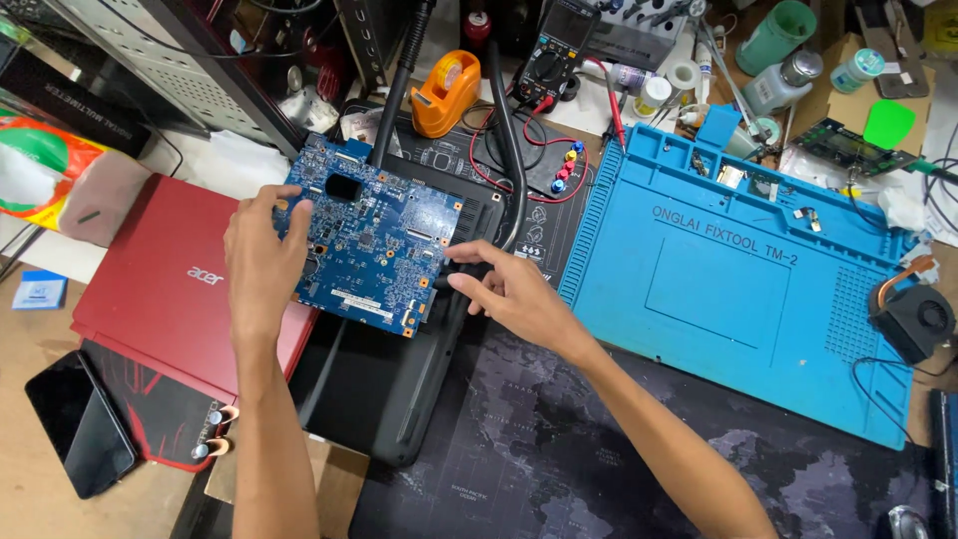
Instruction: Repairing a laptop screen assembly by routing internal wires and handling the motherboard
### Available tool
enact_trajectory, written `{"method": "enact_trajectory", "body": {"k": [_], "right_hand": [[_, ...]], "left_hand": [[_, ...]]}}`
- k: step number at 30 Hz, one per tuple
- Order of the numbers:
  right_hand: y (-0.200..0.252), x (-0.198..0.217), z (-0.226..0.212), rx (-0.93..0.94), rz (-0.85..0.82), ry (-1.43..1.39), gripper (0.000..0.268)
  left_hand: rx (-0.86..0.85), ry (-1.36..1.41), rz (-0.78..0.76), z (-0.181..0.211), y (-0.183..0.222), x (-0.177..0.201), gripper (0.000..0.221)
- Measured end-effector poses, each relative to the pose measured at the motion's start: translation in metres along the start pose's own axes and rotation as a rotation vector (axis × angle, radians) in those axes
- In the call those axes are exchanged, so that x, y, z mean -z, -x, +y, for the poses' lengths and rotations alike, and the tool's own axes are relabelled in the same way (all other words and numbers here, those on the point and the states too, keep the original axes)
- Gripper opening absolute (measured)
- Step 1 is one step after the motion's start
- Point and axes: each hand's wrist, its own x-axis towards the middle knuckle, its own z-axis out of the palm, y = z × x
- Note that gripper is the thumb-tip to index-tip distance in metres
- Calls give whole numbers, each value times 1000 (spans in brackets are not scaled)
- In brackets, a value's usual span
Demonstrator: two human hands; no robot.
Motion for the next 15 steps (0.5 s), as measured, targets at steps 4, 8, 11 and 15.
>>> {"method": "enact_trajectory", "body": {"k": [4,8,11,15], "right_hand": [[0,-3,6,-2,-1,-73,43],[-5,-3,20,-77,60,-309,48],[-6,0,18,-121,104,-424,49],[-2,4,11,-179,165,-579,55]], "left_hand": [[-3,12,12,7,1,1,28],[-17,93,62,10,0,1,30],[-34,154,106,6,-2,2,32],[-105,222,170,3,-4,-2,32]]}}
